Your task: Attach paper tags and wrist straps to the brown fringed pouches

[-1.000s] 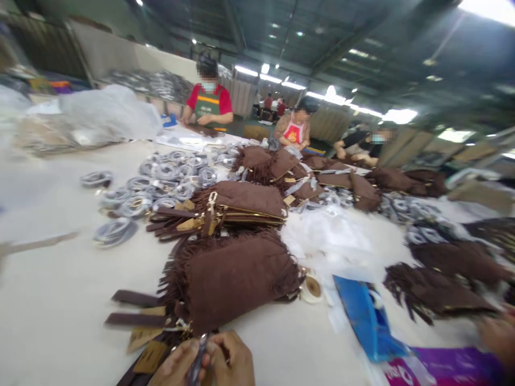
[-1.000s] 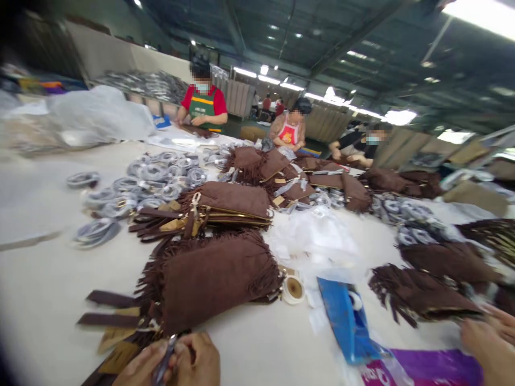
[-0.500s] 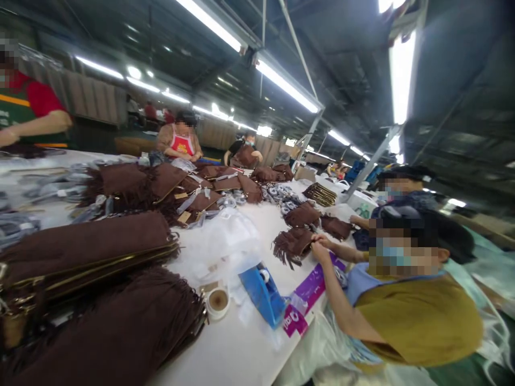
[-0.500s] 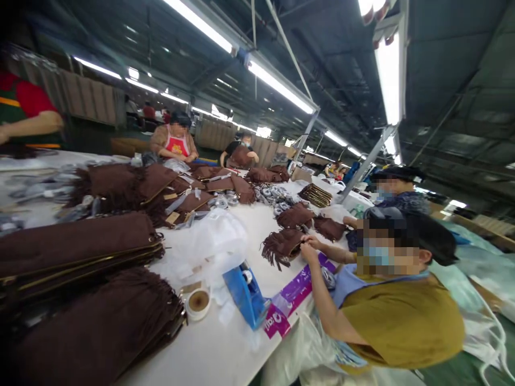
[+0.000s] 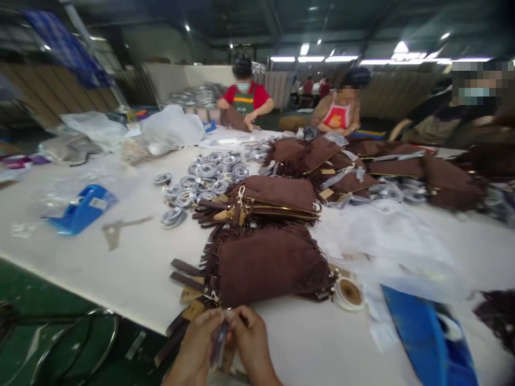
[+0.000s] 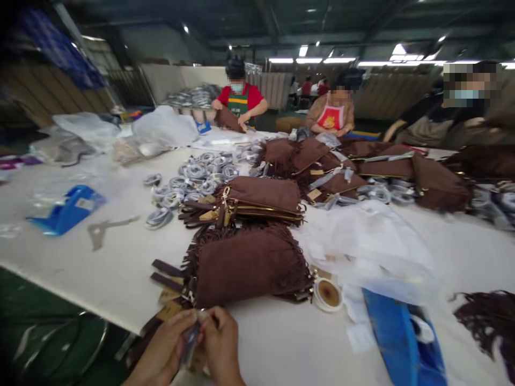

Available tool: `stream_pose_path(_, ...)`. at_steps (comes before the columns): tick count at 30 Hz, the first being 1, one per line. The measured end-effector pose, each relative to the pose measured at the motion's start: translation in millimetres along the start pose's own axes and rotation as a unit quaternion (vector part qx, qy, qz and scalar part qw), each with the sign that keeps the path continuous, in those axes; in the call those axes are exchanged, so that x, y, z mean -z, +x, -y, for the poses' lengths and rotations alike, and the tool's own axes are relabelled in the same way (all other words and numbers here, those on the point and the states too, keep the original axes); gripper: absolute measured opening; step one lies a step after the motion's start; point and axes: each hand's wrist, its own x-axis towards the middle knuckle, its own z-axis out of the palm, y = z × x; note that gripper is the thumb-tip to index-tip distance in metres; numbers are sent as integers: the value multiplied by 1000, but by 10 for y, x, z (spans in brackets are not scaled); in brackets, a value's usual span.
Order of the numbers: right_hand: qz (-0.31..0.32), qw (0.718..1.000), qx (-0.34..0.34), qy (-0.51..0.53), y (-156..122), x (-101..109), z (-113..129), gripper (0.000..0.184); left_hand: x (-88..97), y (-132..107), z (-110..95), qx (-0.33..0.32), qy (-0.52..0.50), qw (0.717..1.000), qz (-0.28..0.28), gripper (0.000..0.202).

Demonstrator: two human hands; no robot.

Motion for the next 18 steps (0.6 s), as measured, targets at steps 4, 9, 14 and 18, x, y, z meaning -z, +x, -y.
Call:
stream_pose_path(4, 11, 1000, -17, 2, -27, 83, 63, 31, -90, -42, -12, -92, 163, 982, -17, 19)
stream_pose_path(9, 48, 990, -88, 100, 15, 64, -13, 46, -43, -75, -31, -163, 240, 956, -31, 20)
stream_pose_path(14, 88, 969, -160, 165, 73, 91, -103, 52, -3, -55, -33, -62, 119, 990, 37, 32)
stream_pose_path(18, 155, 934, -215, 241, 51, 129, 2, 43, 18, -78, -201, 0, 49, 994, 102, 29)
